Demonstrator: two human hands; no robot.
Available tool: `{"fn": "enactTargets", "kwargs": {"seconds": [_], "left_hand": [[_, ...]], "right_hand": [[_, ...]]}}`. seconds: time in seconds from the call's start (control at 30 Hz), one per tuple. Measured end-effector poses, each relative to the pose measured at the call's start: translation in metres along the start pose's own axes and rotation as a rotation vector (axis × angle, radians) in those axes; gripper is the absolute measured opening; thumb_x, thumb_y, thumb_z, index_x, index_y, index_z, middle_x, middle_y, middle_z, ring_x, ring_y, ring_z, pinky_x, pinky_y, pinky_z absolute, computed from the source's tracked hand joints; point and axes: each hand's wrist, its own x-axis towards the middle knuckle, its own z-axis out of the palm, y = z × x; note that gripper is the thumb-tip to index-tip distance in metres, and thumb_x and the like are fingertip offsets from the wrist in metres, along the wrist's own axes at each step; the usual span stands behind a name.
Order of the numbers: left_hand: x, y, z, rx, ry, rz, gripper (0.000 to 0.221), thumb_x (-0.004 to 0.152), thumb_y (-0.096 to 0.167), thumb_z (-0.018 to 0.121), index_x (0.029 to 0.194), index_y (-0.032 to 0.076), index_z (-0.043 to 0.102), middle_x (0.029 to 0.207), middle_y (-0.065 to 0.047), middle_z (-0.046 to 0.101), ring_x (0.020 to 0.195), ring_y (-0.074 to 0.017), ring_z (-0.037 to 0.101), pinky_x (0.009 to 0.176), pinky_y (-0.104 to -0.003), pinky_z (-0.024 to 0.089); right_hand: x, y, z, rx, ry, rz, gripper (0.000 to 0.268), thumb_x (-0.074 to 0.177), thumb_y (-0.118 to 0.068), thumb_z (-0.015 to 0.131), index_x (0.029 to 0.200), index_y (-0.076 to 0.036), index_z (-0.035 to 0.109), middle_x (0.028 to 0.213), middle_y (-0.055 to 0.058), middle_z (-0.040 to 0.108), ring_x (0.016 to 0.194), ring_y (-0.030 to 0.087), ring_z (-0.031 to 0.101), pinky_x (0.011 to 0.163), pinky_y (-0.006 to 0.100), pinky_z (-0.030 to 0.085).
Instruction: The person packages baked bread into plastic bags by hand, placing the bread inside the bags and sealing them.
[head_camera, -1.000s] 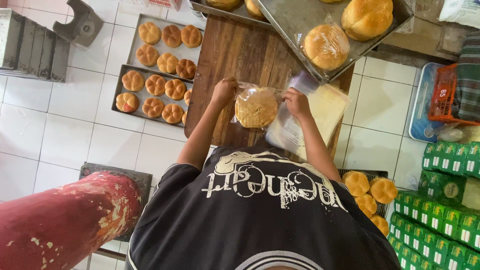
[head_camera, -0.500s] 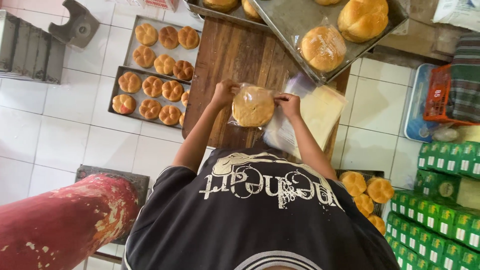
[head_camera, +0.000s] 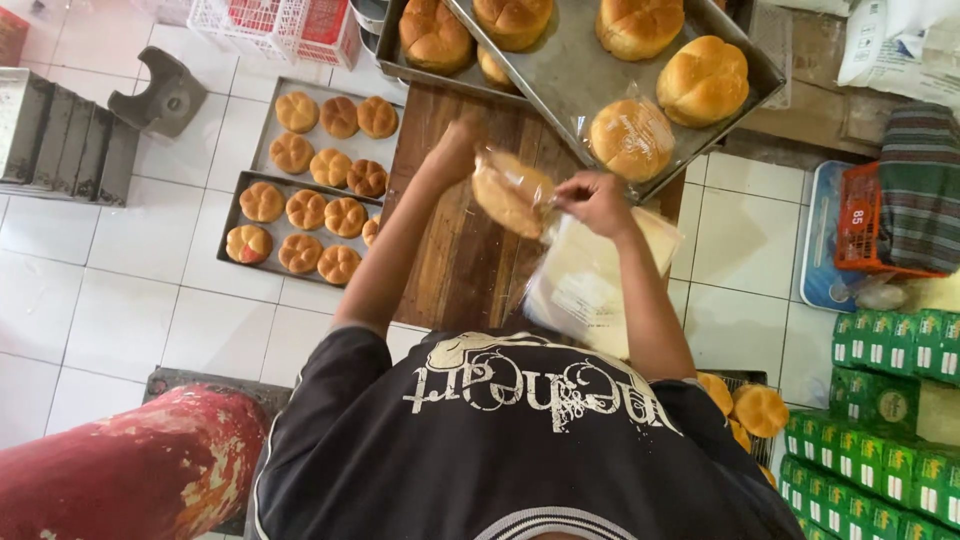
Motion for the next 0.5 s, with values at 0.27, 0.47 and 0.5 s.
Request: {"fn": "enactTargets", "kwargs": {"seconds": [0.27, 0.47, 0.5], "left_hand": [[0.136, 0.107, -0.091, 0.209, 0.375, 0.160, 0.009, 0.084, -0.004, 0.062, 0.090, 0.001, 0.066, 0.099, -0.010, 0.054, 0.088, -0.0323, 0.060, 0.081, -0.042, 0.051], [0.189, -0.007, -0.006, 0.679, 0.246, 0.172, 0.013, 0.087, 0.005, 0.071, 0.100, 0.006, 0.066, 0.141, -0.017, 0.044, 0.115, -0.0327, 0.057, 0.097, -0.043, 0.053], [0.195, -0.037, 0.016, 0.779, 0.089, 0.077, 0.019, 0.086, 0.000, 0.076, 0.103, 0.007, 0.068, 0.152, -0.023, 0.038, 0.120, -0.0360, 0.059, 0.103, -0.045, 0.056]], "right_hand": [[0.085, -0.030, -0.065, -0.347, 0.332, -0.463, 0.019, 0.076, 0.017, 0.083, 0.088, 0.004, 0.078, 0.085, 0.010, 0.068, 0.074, 0.021, 0.057, 0.069, 0.032, 0.049], [0.136, 0.061, -0.062, -0.798, 0.454, -0.622, 0.011, 0.082, 0.004, 0.077, 0.080, -0.006, 0.074, 0.081, 0.003, 0.059, 0.074, 0.018, 0.051, 0.062, 0.030, 0.046], [0.138, 0.060, -0.057, -0.850, 0.401, -0.672, 0.010, 0.079, 0.003, 0.072, 0.076, -0.007, 0.070, 0.079, 0.004, 0.062, 0.076, 0.023, 0.055, 0.071, 0.036, 0.049]]}}
